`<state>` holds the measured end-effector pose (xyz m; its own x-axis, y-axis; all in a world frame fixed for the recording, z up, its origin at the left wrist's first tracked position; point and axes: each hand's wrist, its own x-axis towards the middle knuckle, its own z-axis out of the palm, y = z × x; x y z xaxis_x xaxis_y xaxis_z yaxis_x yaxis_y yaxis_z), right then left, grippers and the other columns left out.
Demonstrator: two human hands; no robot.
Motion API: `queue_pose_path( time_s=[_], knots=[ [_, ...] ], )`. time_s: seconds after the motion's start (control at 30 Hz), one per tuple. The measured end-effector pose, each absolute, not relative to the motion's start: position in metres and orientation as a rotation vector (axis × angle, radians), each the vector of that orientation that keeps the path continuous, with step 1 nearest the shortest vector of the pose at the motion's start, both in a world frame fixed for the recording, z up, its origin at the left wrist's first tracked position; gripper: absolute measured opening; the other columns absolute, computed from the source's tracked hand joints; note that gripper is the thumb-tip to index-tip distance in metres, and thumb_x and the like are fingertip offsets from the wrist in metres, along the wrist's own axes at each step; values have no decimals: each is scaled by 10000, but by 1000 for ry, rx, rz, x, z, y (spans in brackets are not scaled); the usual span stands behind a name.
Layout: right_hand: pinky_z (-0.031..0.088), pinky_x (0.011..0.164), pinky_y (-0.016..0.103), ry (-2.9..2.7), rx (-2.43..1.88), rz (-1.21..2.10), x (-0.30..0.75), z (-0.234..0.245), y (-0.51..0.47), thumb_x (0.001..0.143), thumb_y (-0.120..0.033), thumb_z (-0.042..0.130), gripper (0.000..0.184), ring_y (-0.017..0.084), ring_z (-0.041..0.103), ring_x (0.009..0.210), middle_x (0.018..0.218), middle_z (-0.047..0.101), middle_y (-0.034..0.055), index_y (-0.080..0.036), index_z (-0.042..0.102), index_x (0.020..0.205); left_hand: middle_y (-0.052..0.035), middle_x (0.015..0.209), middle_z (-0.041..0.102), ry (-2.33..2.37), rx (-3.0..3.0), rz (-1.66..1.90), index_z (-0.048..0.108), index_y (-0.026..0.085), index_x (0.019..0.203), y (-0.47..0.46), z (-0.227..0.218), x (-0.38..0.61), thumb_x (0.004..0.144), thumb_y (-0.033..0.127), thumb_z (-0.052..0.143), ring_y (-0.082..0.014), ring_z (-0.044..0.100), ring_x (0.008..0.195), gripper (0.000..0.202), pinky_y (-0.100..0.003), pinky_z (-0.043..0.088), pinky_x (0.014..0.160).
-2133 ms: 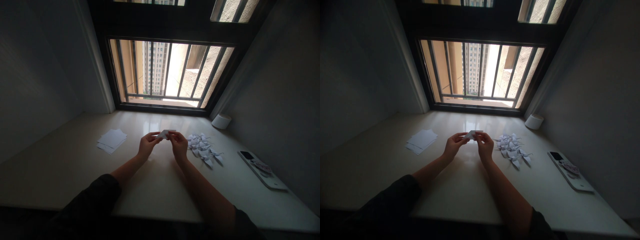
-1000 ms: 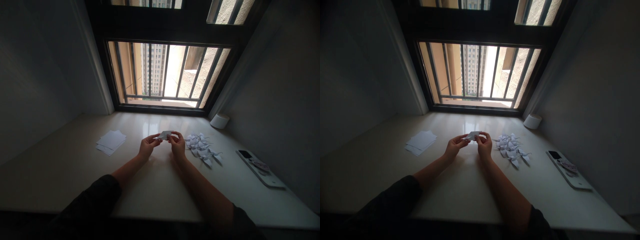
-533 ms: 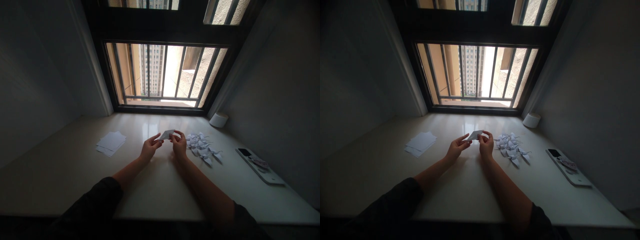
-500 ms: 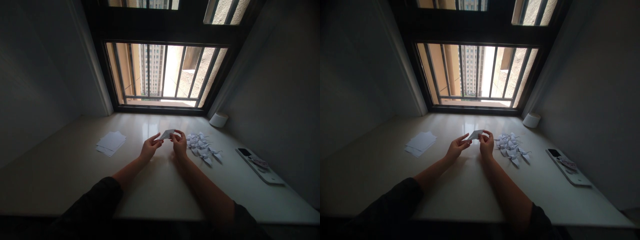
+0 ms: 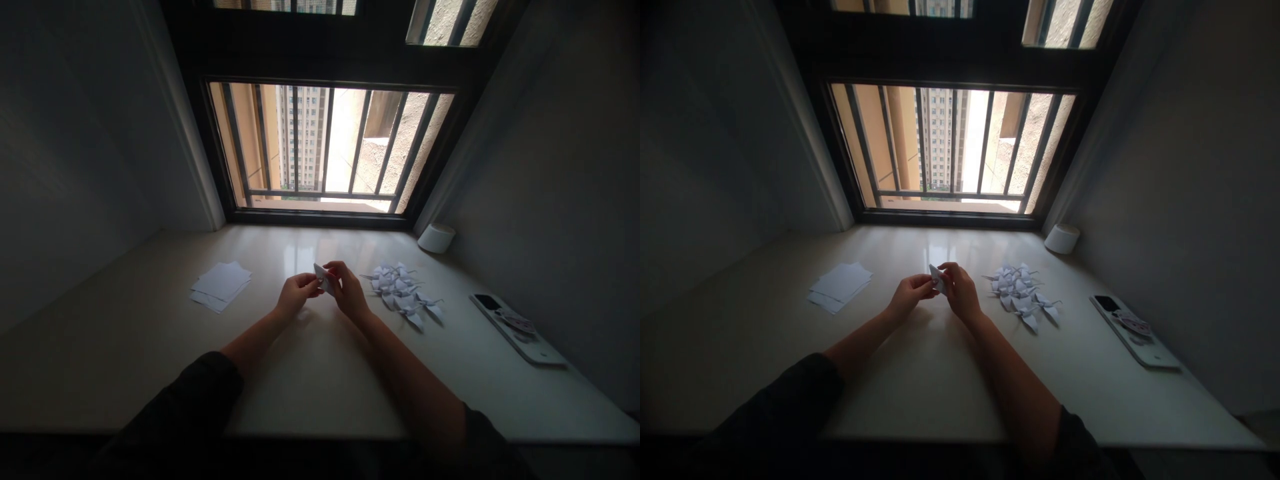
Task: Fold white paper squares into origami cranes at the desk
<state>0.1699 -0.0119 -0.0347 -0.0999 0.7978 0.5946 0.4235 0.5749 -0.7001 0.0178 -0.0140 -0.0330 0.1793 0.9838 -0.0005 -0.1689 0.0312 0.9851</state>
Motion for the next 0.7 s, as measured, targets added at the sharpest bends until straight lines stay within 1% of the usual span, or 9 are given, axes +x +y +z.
queue_pose_path(
  time_s=[0.1, 0.2, 0.3, 0.37, 0.43, 0.5, 0.57, 0.63, 0.7],
  knots=[
    [468, 685, 298, -1610, -997, 562, 166, -37, -12, 859, -342, 494, 167, 167, 601, 737, 835, 653, 24, -231, 585, 943, -77, 808, 701, 946, 1073, 1232, 685, 117, 868, -14, -34, 18, 633, 383, 751, -182, 657, 744, 361, -367, 495, 823],
    [474, 700, 302, -1575, -966, 630, 164, -38, -12, 819, -365, 559, 172, 178, 615, 791, 869, 671, 30, -230, 653, 871, -72, 807, 701, 936, 1020, 1305, 681, 115, 873, -14, -32, 18, 646, 378, 743, -183, 658, 765, 353, -369, 496, 837],
    [480, 711, 308, -1527, -948, 720, 164, -37, -10, 754, -378, 643, 210, 189, 619, 822, 898, 675, 37, -240, 691, 904, -71, 826, 704, 911, 1024, 1331, 675, 117, 904, -13, -31, 19, 658, 369, 734, -182, 657, 779, 357, -365, 497, 836],
    [487, 718, 314, -1494, -919, 799, 165, -37, -8, 677, -376, 718, 293, 195, 619, 826, 916, 674, 38, -245, 695, 937, -79, 860, 706, 908, 1072, 1337, 663, 120, 971, -12, -32, 19, 664, 362, 730, -184, 655, 792, 396, -358, 500, 823],
    [490, 735, 322, -1465, -891, 856, 166, -37, -7, 637, -370, 751, 340, 199, 620, 830, 920, 675, 37, -247, 699, 949, -84, 878, 706, 929, 1153, 1358, 624, 130, 1080, -12, -34, 19, 671, 352, 728, -188, 656, 796, 477, -346, 507, 796],
    [488, 751, 330, -1434, -884, 888, 167, -37, -6, 642, -372, 748, 326, 203, 623, 838, 915, 682, 37, -244, 705, 939, -73, 870, 706, 958, 1244, 1397, 526, 163, 1230, -12, -35, 18, 688, 335, 721, -188, 662, 791, 601, -334, 512, 775],
    [485, 762, 335, -1404, -891, 905, 168, -36, -6, 654, -373, 740, 303, 208, 625, 850, 914, 691, 38, -242, 710, 925, -47, 863, 708, 984, 1331, 1442, 377, 230, 1357, -13, -34, 16, 703, 313, 714, -181, 670, 774, 739, -319, 518, 757],
    [482, 765, 334, -1383, -896, 917, 168, -36, -7, 669, -373, 730, 275, 212, 628, 861, 909, 699, 39, -241, 714, 910, -25, 877, 710, 1001, 1414, 1477, 288, 287, 1400, -14, -32, 14, 713, 300, 708, -180, 676, 776, 806, -304, 524, 747],
    [482, 762, 331, -1378, -889, 923, 168, -35, -8, 689, -372, 716, 238, 212, 632, 861, 895, 705, 40, -241, 719, 888, -25, 914, 709, 1008, 1497, 1484, 349, 295, 1374, -16, -29, 13, 724, 304, 697, -190, 676, 814, 737, -303, 528, 759]
  ],
)
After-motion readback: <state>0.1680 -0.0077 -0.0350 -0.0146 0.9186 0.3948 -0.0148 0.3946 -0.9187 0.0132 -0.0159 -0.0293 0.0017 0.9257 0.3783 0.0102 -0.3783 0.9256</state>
